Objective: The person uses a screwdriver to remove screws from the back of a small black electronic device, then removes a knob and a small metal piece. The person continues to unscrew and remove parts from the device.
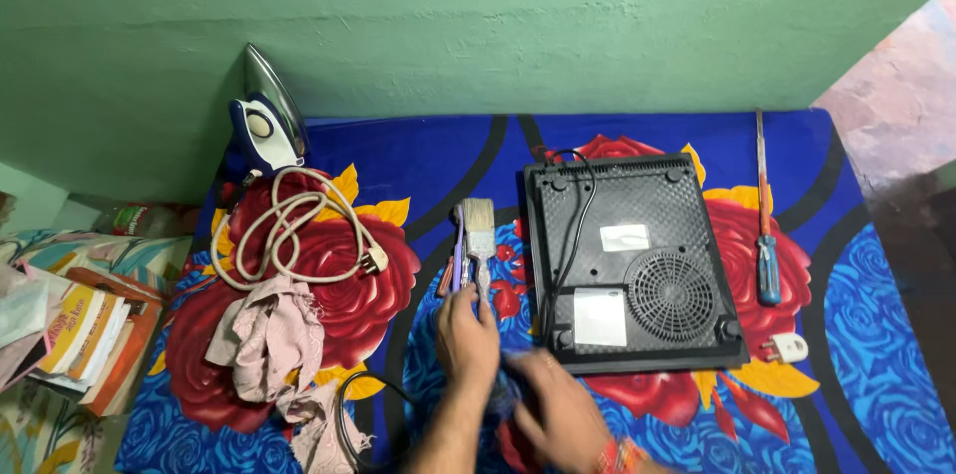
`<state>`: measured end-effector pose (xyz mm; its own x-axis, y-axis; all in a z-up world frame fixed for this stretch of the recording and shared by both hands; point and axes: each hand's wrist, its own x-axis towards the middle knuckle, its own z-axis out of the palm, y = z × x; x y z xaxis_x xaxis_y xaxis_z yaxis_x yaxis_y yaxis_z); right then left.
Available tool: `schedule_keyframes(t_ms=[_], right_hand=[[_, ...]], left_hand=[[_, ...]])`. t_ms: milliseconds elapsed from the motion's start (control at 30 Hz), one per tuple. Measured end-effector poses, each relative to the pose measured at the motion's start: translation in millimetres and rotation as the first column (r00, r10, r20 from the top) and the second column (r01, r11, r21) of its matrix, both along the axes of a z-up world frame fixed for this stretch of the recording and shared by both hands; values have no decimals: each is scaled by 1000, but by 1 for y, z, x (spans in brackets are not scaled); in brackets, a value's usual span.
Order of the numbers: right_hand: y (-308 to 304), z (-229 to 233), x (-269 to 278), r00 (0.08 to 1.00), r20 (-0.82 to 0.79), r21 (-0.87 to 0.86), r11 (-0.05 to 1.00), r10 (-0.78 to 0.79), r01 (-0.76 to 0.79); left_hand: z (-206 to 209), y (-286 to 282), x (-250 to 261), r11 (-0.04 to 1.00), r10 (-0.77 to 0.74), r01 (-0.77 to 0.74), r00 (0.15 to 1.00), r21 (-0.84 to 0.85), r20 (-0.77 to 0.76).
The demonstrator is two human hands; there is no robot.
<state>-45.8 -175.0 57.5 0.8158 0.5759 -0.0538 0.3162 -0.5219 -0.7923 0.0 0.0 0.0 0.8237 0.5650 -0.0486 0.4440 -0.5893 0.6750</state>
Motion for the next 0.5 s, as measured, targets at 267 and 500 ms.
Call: schedule_keyframes(t_ms=[267, 500], right_hand=[[35, 1, 1, 997, -60, 141, 989, -39, 47], [28, 0, -12, 995, 29, 52, 994, 93, -94]], left_hand=[[23, 19, 30, 975, -70, 134, 942, 178, -328], [24, 22, 42, 977, 19, 30, 974, 211, -225]])
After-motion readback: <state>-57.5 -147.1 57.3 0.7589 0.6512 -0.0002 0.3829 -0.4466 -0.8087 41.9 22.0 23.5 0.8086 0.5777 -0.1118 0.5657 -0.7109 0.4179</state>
